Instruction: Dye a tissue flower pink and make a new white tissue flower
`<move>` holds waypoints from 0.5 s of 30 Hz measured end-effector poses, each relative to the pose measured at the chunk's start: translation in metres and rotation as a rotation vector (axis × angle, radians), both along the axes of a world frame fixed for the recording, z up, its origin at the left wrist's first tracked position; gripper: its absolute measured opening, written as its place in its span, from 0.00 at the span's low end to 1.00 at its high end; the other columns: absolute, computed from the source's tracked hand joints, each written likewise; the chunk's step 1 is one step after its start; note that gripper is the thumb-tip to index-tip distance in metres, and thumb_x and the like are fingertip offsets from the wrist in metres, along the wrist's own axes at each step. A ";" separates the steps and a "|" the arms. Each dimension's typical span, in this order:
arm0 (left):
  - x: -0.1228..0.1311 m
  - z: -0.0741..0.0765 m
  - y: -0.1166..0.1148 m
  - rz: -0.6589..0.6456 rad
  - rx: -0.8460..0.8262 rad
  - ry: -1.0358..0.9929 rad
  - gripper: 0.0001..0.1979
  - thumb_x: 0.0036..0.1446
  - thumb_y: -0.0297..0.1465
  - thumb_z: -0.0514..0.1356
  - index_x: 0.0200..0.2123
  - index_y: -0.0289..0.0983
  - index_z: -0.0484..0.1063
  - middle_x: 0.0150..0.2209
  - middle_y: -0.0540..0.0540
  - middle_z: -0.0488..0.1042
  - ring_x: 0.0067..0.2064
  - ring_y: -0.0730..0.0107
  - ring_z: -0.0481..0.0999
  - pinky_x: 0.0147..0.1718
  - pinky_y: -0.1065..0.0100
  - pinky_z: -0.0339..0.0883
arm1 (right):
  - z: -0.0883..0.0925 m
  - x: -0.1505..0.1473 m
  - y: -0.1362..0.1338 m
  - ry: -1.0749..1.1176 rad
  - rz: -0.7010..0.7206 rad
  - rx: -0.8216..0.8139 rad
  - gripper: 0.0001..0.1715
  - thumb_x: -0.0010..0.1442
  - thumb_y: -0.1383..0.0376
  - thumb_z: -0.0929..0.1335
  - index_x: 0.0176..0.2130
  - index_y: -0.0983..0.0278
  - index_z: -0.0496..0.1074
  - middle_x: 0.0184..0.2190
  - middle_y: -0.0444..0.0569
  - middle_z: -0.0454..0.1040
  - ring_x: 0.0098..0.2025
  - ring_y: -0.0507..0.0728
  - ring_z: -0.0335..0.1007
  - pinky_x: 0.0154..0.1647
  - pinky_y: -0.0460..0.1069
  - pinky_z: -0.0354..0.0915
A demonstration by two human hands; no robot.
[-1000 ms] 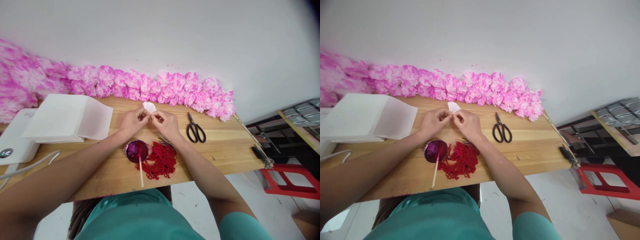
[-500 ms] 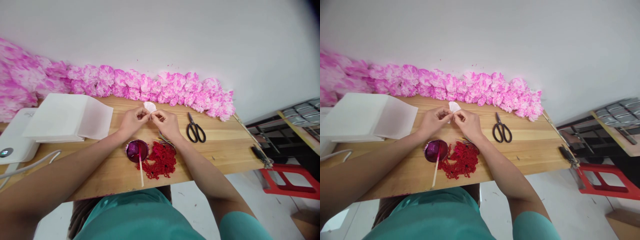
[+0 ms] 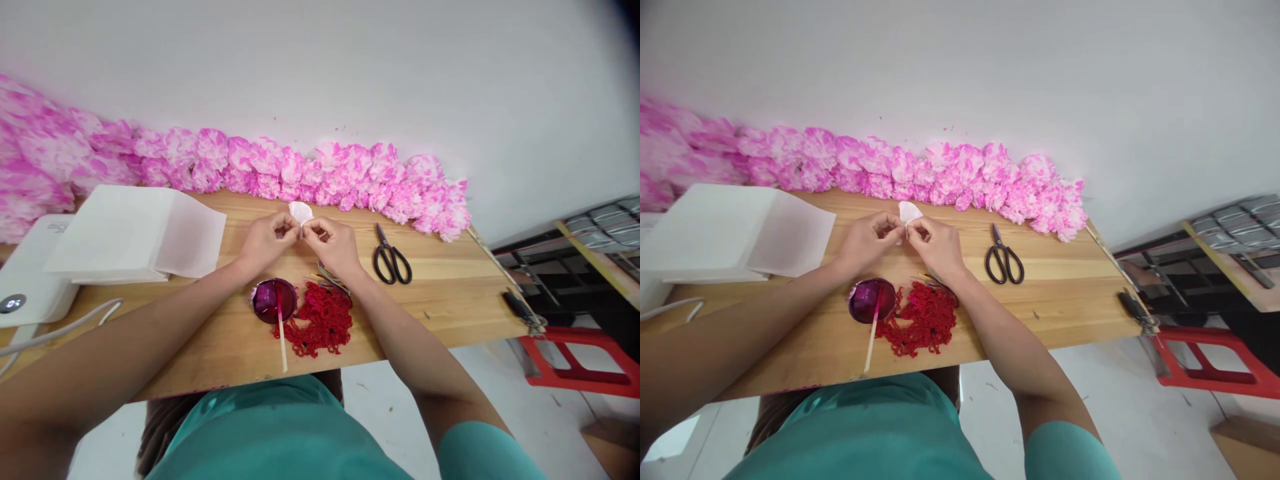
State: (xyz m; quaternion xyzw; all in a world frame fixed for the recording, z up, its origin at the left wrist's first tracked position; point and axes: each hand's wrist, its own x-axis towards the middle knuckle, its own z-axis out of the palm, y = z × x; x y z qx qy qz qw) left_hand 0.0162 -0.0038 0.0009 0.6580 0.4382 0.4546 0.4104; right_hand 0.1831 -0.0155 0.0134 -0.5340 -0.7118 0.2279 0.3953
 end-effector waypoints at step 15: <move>0.000 -0.003 0.002 -0.007 -0.031 -0.009 0.06 0.54 0.32 0.61 0.30 0.36 0.74 0.28 0.49 0.75 0.30 0.72 0.71 0.31 0.70 0.61 | -0.002 0.000 0.000 -0.088 -0.017 0.042 0.09 0.60 0.62 0.68 0.30 0.61 0.76 0.28 0.43 0.79 0.28 0.51 0.71 0.33 0.47 0.61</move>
